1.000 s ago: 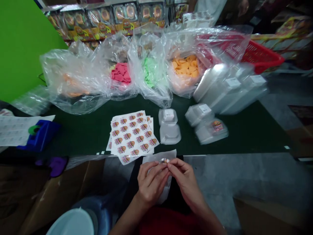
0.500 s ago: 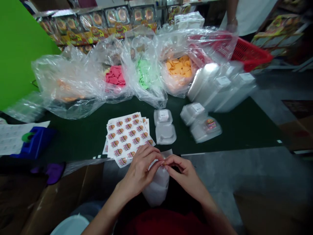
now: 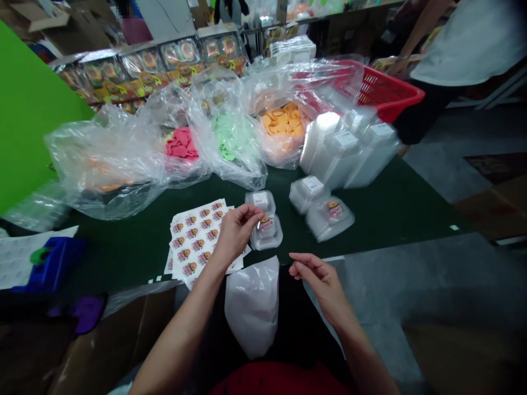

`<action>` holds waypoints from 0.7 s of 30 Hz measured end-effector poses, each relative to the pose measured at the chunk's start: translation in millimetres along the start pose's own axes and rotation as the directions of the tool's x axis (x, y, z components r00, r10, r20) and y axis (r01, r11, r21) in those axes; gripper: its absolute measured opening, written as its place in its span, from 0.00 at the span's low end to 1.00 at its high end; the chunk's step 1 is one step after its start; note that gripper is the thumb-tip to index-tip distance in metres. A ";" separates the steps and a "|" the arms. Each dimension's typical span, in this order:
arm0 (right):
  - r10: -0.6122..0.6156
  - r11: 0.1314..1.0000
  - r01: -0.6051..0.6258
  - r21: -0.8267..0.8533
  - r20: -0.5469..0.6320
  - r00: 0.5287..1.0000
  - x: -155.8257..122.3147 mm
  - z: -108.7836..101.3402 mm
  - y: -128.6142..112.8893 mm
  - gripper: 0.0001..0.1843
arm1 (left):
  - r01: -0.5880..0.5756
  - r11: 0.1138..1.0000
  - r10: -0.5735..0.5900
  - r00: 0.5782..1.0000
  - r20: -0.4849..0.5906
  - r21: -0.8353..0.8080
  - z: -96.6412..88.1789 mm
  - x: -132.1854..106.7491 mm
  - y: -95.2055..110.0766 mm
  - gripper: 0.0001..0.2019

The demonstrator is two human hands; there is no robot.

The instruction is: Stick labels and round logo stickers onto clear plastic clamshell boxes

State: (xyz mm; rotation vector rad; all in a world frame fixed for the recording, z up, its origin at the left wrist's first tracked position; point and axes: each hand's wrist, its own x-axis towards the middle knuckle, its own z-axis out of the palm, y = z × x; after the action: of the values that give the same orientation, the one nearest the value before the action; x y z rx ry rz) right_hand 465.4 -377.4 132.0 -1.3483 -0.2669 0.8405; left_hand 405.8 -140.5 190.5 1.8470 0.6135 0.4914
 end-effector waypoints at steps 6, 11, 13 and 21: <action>0.009 1.000 -0.010 0.007 0.011 1.000 3.1 0.5 2.6 0.19 | 0.035 0.999 -0.034 0.996 0.087 -0.007 -1.4 7.6 -0.2 0.11; 0.004 1.000 -0.004 0.012 0.019 1.000 5.6 2.5 -1.1 0.18 | 0.026 0.999 -0.030 0.990 0.134 0.027 -3.0 12.3 1.4 0.12; -0.002 1.000 0.002 0.003 0.019 1.000 6.1 4.8 -2.6 0.18 | 0.022 0.999 -0.027 0.989 0.143 0.036 -2.9 13.6 -2.0 0.12; -0.370 0.844 0.370 -0.389 0.078 0.926 29.0 33.3 -17.7 0.20 | -0.053 0.982 0.036 0.995 0.098 0.181 1.5 8.6 -11.6 0.08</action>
State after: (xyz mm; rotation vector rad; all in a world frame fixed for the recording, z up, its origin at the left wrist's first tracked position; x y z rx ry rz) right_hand 471.5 -333.0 148.0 -1.6050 -0.7078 0.4694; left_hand 411.4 -132.9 179.4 2.0498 0.5701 0.3848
